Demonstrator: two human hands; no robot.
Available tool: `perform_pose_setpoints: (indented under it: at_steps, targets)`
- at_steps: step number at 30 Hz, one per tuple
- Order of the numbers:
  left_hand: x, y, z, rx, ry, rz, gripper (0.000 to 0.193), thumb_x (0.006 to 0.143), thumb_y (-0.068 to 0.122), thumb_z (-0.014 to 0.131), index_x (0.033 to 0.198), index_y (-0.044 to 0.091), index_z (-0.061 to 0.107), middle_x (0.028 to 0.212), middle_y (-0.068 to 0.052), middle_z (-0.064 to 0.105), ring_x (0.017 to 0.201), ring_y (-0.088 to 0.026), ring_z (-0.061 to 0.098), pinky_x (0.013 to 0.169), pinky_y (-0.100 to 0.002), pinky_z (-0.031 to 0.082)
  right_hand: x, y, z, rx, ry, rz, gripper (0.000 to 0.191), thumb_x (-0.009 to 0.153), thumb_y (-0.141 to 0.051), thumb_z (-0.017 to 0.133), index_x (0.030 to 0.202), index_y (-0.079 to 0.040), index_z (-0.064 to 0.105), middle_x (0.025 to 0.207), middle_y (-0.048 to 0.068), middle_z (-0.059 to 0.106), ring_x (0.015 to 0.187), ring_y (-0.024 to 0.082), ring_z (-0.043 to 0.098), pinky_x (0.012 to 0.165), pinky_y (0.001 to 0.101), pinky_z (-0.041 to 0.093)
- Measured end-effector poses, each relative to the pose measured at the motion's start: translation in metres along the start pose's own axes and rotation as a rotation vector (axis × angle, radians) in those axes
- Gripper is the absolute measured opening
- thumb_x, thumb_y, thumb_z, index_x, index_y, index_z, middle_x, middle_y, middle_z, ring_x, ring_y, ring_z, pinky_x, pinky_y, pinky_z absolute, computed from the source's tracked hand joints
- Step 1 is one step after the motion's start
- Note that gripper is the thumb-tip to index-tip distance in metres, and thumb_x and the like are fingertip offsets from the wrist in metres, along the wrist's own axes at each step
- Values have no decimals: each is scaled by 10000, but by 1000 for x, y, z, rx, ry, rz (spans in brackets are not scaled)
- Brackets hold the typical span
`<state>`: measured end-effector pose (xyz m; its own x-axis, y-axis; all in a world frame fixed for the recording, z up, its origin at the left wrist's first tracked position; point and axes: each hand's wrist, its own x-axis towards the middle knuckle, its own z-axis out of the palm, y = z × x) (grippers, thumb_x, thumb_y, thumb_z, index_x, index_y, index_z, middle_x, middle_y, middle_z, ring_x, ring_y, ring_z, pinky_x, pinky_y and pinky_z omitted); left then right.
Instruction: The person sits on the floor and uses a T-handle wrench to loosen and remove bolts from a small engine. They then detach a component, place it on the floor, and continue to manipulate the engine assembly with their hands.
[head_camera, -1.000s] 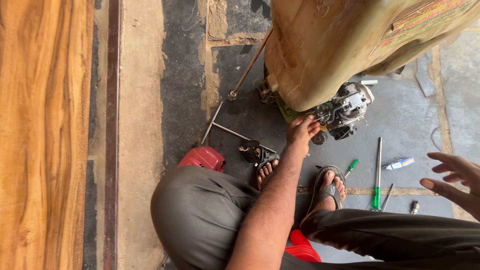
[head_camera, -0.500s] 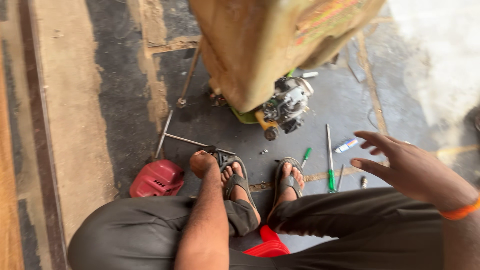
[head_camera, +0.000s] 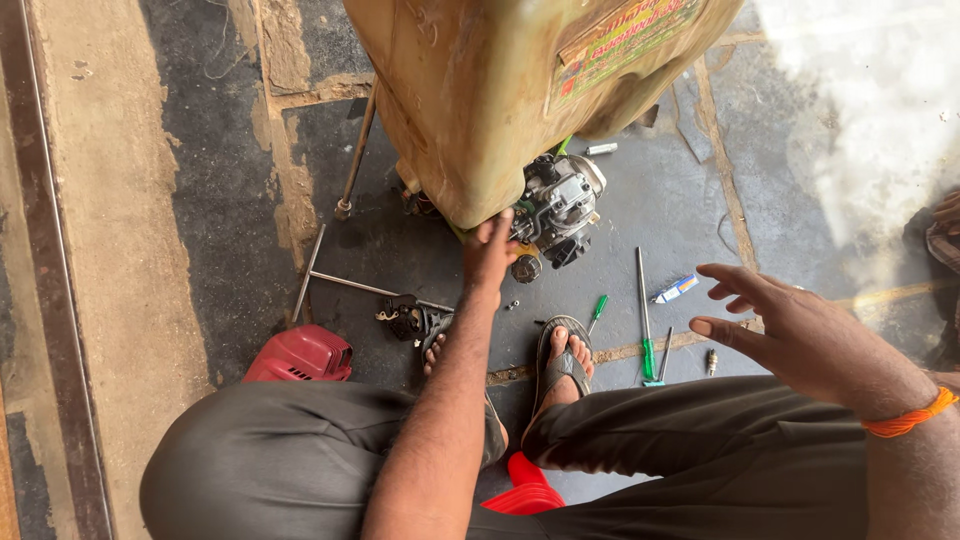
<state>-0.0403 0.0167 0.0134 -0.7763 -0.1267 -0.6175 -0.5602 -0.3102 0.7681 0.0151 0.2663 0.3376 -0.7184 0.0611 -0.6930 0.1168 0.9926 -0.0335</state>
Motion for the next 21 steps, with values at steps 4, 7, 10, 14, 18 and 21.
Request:
perform_pose_setpoints:
  at_steps: [4, 7, 10, 14, 18, 21]
  targets:
    - [0, 8, 11, -81, -84, -46, 529, 870, 528, 742, 1212, 129, 681, 1006, 56, 680, 733, -59, 616, 623, -234, 541, 2, 6, 1, 3, 6, 5, 728, 853, -652, 613, 1489, -335, 459, 1303, 80, 709, 1271, 233, 668, 997, 450, 601]
    - [5, 12, 6, -47, -124, -69, 530, 848, 513, 784, 1186, 119, 679, 958, 28, 669, 684, -53, 606, 567, -205, 518, 4, 7, 1, -2, -10, 15, 721, 859, -647, 611, 1492, -338, 455, 1307, 83, 703, 1270, 242, 665, 996, 453, 599]
    - [7, 13, 3, -40, -153, -93, 523, 836, 491, 801, 1175, 118, 659, 934, 36, 654, 675, -50, 609, 566, -193, 529, 6, 6, 1, 3, -16, 10, 720, 863, -636, 619, 1493, -327, 456, 1278, 97, 715, 1255, 248, 675, 984, 453, 607]
    - [4, 14, 2, -36, -126, 23, 505, 829, 476, 795, 1165, 122, 667, 904, 55, 647, 648, -44, 588, 553, -201, 526, 8, 4, 1, 38, -18, -6, 706, 876, -617, 624, 1493, -320, 454, 1258, 107, 720, 1229, 260, 684, 987, 453, 598]
    - [-3, 19, 3, 5, -112, -9, 460, 880, 455, 754, 1171, 107, 682, 888, 29, 640, 647, -37, 587, 570, -202, 533, 10, 5, 2, 43, -16, -14, 702, 882, -611, 623, 1488, -301, 453, 1259, 105, 725, 1234, 252, 684, 993, 449, 597]
    - [-7, 26, 3, 14, -111, 6, 450, 898, 438, 727, 1171, 81, 712, 863, 13, 618, 617, -49, 552, 549, -208, 502, 19, 9, 8, 69, -20, -34, 688, 898, -602, 615, 1486, -279, 462, 1249, 105, 742, 1197, 253, 711, 995, 439, 599]
